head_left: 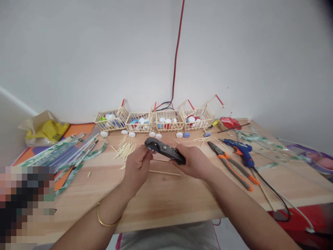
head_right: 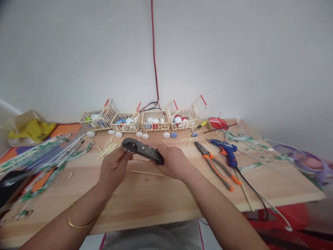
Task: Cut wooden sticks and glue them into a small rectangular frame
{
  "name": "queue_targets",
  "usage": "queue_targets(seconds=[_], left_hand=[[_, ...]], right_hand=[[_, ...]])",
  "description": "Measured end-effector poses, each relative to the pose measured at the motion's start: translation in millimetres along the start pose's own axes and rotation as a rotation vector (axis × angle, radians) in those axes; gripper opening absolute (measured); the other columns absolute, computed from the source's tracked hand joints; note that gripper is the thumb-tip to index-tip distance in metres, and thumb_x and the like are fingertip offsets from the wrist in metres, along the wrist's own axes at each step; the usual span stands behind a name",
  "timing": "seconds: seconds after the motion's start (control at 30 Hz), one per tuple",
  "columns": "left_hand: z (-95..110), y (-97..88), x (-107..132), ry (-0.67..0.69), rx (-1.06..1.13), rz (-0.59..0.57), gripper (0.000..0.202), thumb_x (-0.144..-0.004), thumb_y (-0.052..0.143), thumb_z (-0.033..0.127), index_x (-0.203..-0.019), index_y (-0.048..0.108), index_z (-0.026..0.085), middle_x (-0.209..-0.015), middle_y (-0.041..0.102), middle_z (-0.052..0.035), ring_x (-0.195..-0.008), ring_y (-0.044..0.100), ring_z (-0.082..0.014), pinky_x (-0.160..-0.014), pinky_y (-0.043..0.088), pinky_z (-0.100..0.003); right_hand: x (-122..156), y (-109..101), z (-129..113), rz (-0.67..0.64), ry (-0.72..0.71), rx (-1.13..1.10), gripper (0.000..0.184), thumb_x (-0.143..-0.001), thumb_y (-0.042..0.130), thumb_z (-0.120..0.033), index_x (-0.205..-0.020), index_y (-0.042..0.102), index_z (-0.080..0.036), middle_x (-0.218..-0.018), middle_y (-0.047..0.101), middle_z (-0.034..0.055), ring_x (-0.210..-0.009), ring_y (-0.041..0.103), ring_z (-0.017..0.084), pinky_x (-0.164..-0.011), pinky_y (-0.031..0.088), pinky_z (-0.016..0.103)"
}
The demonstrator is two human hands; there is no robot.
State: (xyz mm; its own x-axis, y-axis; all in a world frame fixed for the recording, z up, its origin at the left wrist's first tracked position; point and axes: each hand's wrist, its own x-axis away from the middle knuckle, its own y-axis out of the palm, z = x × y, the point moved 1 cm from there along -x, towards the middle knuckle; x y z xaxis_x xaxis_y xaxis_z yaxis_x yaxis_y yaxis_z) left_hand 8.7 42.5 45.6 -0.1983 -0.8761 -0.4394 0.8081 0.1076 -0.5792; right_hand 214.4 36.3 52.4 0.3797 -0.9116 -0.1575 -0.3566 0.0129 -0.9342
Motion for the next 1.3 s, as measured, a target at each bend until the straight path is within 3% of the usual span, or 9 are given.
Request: queue_targets(seconds=[0.37,0.73,0.93,1.1,1.3], left_hand=[[-2.1,2.2,-0.7,0.04,-0.029,0.014,0.018,-0.085,0.042,0.015,-0.076,0.057,0.018,-0.065,0.057,0.0005,-0.061,0.052,-0.0125,-0.058,0.039,-0.023],[-0.3,1.1,-1.5,0.033,-0.037,0.01,0.018,-0.087,0.04,0.017,-0.078,0.055,0.018,-0.067,0.057,-0.0007,-0.064,0.053,-0.013,-0.061,0.041,-0.023],[-0.3,-1.1,-0.9,0.044,0.007,0.024,0.017,-0.087,0.042,0.017,-0.082,0.058,0.018,-0.074,0.061,-0.0022,-0.067,0.054,-0.0131,-0.064,0.042,-0.024],[-2.5,3.3,-2.4,-0.037,0.25,-0.037,0.019,-0.089,0.044,0.024,-0.096,0.06,0.017,-0.08,0.064,-0.0023,-0.066,0.052,-0.0106,-0.066,0.043,-0.024],[-5.9,13.2,-4.4,-0.388,0.841,-0.153,0.024,-0.083,0.054,0.03,-0.102,0.059,0.016,-0.075,0.062,-0.0015,-0.055,0.048,-0.0074,-0.054,0.04,-0.022]], right_hand=[[-2.1,5.0,5.9,0.004,0.046,0.114,0.033,-0.082,0.054,-0.045,-0.103,0.054,-0.019,-0.085,0.069,0.007,-0.075,0.064,0.023,-0.058,0.033,0.027],[-1.1,2.4,5.0,0.123,-0.069,0.073,0.029,-0.081,0.054,-0.047,-0.087,0.054,-0.018,-0.084,0.06,0.0069,-0.076,0.057,0.02,-0.06,0.035,0.027],[-1.1,8.2,2.2,0.145,-0.053,0.053,0.024,-0.081,0.054,-0.042,-0.076,0.053,-0.019,-0.075,0.059,0.0041,-0.069,0.055,0.017,-0.056,0.031,0.026],[-2.2,5.5,4.8,0.232,0.076,-0.181,0.027,-0.08,0.056,-0.043,-0.07,0.048,-0.019,-0.064,0.051,-0.0012,-0.06,0.049,0.013,-0.055,0.032,0.024],[-1.4,-0.6,9.8,0.242,0.086,-0.363,0.023,-0.085,0.05,-0.04,-0.079,0.05,-0.018,-0.066,0.048,-0.0013,-0.061,0.046,0.013,-0.057,0.034,0.025]])
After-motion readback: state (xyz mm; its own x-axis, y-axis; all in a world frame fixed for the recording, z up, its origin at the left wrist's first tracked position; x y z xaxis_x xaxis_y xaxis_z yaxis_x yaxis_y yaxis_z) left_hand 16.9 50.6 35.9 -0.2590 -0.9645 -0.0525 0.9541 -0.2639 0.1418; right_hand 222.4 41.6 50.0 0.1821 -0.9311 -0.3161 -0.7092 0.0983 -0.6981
